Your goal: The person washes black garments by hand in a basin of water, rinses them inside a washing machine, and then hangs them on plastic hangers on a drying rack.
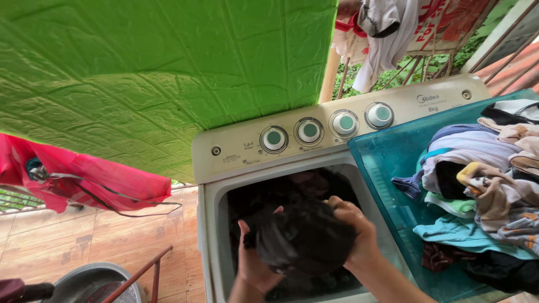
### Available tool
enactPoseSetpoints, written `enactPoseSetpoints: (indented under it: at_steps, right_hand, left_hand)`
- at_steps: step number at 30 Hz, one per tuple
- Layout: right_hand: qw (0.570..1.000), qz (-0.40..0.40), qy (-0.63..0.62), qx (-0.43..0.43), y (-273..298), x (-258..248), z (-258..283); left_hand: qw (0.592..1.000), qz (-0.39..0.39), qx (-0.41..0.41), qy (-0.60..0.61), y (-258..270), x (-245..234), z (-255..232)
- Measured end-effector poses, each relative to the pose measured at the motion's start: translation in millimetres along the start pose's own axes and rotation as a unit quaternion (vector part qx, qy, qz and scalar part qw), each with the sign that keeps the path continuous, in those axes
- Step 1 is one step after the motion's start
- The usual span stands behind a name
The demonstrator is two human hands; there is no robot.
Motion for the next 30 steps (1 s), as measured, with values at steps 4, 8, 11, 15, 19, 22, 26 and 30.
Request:
enactPoseSetpoints:
  at_steps: [4,8,11,15,19,22,26,30]
  right_hand:
    - [0.994,0.077,-0.071,-0.044,5.5,-9.9,7.2]
    - [0.982,0.156,0.030,-0.104,7.0,-12.2,21.0]
    - [0.985,0.071,0.106,-0.116,12.0,-10.7,25.9]
    - [0.991,0.065,-0.006,-0.118,32.9,18.7,36.3]
    - [0.933,-0.006,0.272,-0.235,54.0,22.3,60.6]
    - [0.808,0.087,0.482,-0.328,63.8,58.9,63.3]
    - [0.526,0.411,0.593,-0.451,106.1,124.9,12.6]
    - [0.359,0.526,0.675,-0.374,111.3,135.4,-57.7]
  left_hand:
    - [0.992,0.069,0.021,0.105,17.6,33.1,11.8]
    - [0.975,-0.160,-0.065,0.139,23.6,-2.9,37.5]
    - [0.953,-0.260,0.034,0.148,20.1,-29.3,25.0]
    - [0.960,-0.214,0.150,0.101,14.4,-27.8,-5.5]
    - [0.977,-0.203,0.024,0.055,0.3,-23.8,5.3]
    - [0.992,-0.057,-0.108,-0.026,-16.8,1.6,5.7]
    - [0.941,-0.074,-0.254,-0.210,-32.2,4.3,-4.1]
    - [0.873,-0.022,-0.220,-0.435,-64.7,27.8,-18.3]
Point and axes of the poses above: each hand's wrist, its own y-axis away from the middle knuckle, its own x-axis out of the palm, z = x × y, the point moved 9 cm from there along -y, towards the middle knuckle, and after that the axes turned 3 degrees about -z, right-handed, at the moved point
